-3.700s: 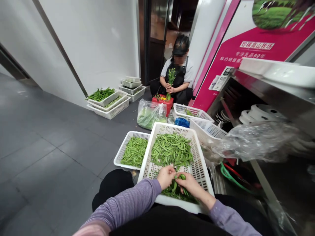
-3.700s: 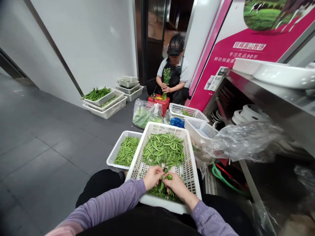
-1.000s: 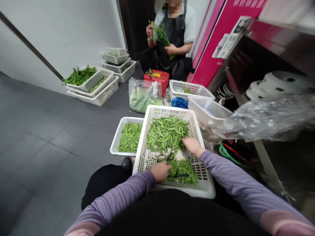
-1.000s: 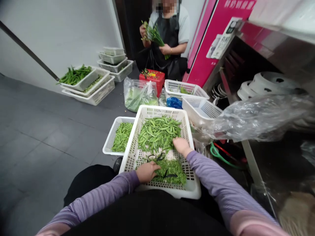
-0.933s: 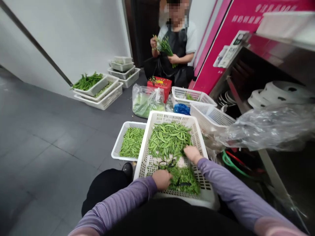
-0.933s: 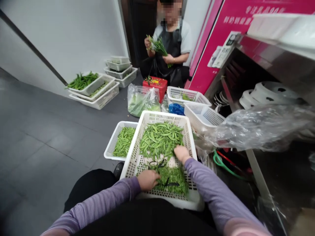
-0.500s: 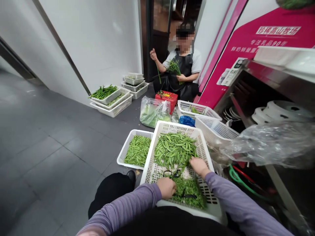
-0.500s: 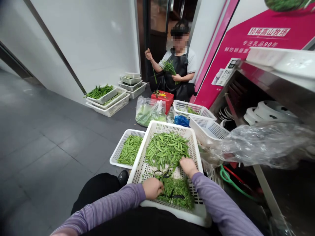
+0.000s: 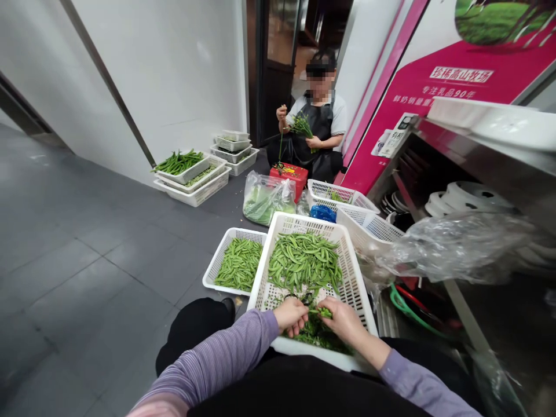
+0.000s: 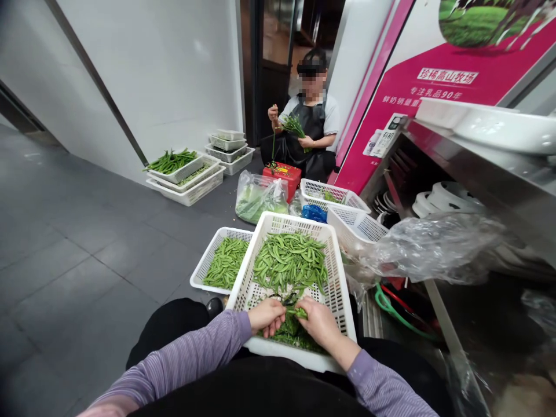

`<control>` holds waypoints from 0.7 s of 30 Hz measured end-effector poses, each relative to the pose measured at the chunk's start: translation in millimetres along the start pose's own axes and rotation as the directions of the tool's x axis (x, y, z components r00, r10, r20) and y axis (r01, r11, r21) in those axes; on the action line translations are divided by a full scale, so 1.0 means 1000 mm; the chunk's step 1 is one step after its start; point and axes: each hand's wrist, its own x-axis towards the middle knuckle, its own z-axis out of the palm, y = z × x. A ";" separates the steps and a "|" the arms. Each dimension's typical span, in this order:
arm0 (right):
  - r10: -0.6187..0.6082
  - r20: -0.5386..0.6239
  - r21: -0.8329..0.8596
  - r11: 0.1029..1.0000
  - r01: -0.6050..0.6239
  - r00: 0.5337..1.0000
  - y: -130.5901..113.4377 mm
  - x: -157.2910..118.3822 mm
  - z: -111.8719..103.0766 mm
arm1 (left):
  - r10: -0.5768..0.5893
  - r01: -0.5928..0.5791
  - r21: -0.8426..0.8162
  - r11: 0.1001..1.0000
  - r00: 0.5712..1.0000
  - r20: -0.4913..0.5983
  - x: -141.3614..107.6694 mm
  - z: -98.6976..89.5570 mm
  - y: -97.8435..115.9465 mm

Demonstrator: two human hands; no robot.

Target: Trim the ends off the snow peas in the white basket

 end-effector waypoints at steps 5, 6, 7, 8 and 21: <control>0.019 -0.020 0.146 0.989 -0.015 1.000 -0.009 0.001 -0.002 | 0.071 -0.069 -0.088 0.994 0.997 0.018 -0.005 -0.003 -0.002; 0.056 -0.033 0.238 0.970 -0.047 0.998 -0.011 0.002 -0.002 | 0.101 -0.100 -0.114 0.988 0.995 0.006 -0.006 -0.003 -0.001; 0.111 -0.039 0.351 0.932 -0.090 0.993 -0.013 0.002 -0.001 | 0.139 -0.138 -0.145 0.980 0.990 -0.003 -0.007 -0.003 0.000; 0.178 -0.032 0.478 0.867 -0.141 0.984 -0.014 0.002 -0.001 | 0.176 -0.175 -0.173 0.969 0.984 -0.010 -0.008 -0.002 0.002; 0.504 0.063 0.994 0.047 -0.099 0.862 -0.004 0.012 -0.033 | 0.315 -0.172 0.617 0.768 0.940 -0.130 0.001 -0.013 -0.001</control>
